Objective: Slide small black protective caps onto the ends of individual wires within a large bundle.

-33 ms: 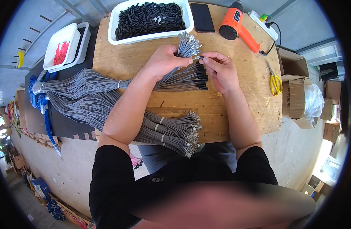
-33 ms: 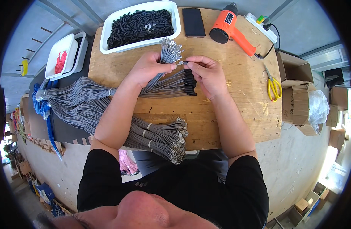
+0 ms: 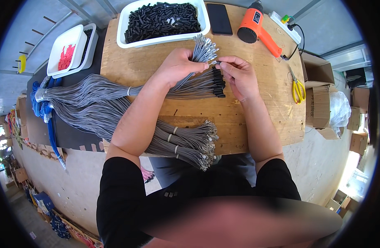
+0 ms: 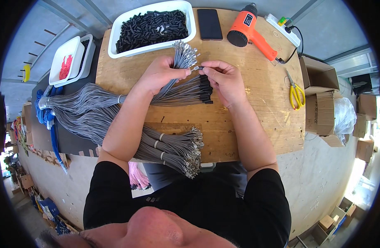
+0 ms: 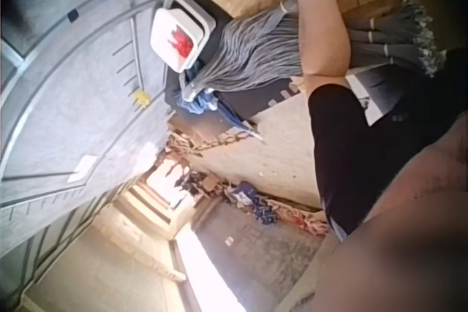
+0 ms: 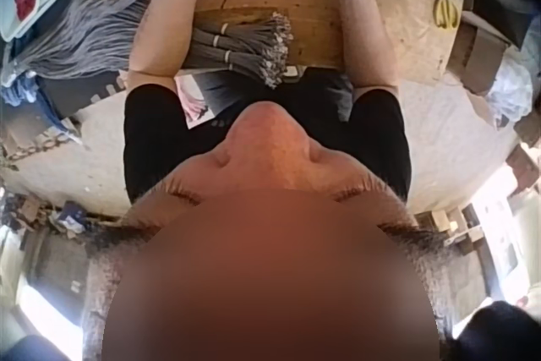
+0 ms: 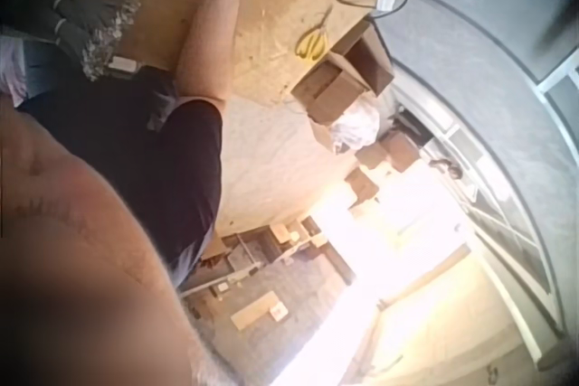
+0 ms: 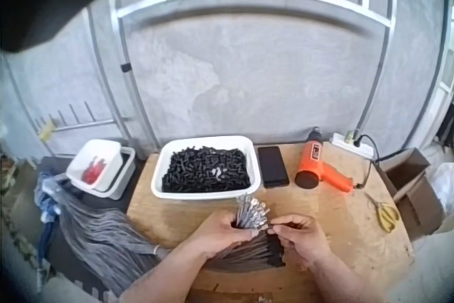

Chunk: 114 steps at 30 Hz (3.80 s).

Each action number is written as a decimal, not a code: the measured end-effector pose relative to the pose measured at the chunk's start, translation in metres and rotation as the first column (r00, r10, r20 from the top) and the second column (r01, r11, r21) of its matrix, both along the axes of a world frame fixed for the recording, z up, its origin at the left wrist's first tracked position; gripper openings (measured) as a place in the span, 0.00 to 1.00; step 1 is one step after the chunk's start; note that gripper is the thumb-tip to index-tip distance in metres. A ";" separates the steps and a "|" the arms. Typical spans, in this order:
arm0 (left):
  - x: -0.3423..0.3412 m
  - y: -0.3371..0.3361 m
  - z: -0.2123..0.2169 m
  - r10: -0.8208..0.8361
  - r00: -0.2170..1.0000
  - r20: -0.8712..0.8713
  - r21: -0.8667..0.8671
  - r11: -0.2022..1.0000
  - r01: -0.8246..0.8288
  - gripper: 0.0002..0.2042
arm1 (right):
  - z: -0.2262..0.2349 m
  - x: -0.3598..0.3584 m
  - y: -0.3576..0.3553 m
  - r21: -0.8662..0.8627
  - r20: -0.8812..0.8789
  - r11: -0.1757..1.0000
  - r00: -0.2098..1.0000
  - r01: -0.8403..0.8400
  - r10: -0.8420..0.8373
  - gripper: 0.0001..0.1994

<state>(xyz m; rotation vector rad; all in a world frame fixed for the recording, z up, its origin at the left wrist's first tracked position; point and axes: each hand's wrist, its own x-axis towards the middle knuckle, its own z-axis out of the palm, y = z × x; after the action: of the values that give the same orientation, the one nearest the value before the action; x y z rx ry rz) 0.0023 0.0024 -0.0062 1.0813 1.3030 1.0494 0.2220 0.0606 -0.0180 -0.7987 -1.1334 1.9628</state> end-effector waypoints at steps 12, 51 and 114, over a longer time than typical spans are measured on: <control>-0.001 0.000 0.003 -0.042 0.998 -0.055 -0.027 0.999 0.040 0.12 | 0.000 -0.001 -0.004 0.106 0.047 0.992 0.996 0.068 -0.073 0.09; -0.001 -0.002 0.007 -0.074 0.994 -0.078 -0.020 0.997 0.072 0.12 | -0.007 0.005 0.007 -0.174 -0.123 0.971 0.982 -0.166 0.146 0.10; 0.005 0.000 -0.003 -0.042 0.999 -0.023 -0.017 0.999 0.041 0.10 | -0.003 0.014 0.019 -0.247 -0.284 0.965 0.959 -0.087 0.013 0.14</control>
<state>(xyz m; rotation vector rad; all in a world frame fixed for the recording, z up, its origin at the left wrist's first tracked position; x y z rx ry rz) 0.0069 0.0026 -0.0095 1.1065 1.3003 0.9961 0.2365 0.0795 -0.0208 -0.5994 -0.7479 2.2138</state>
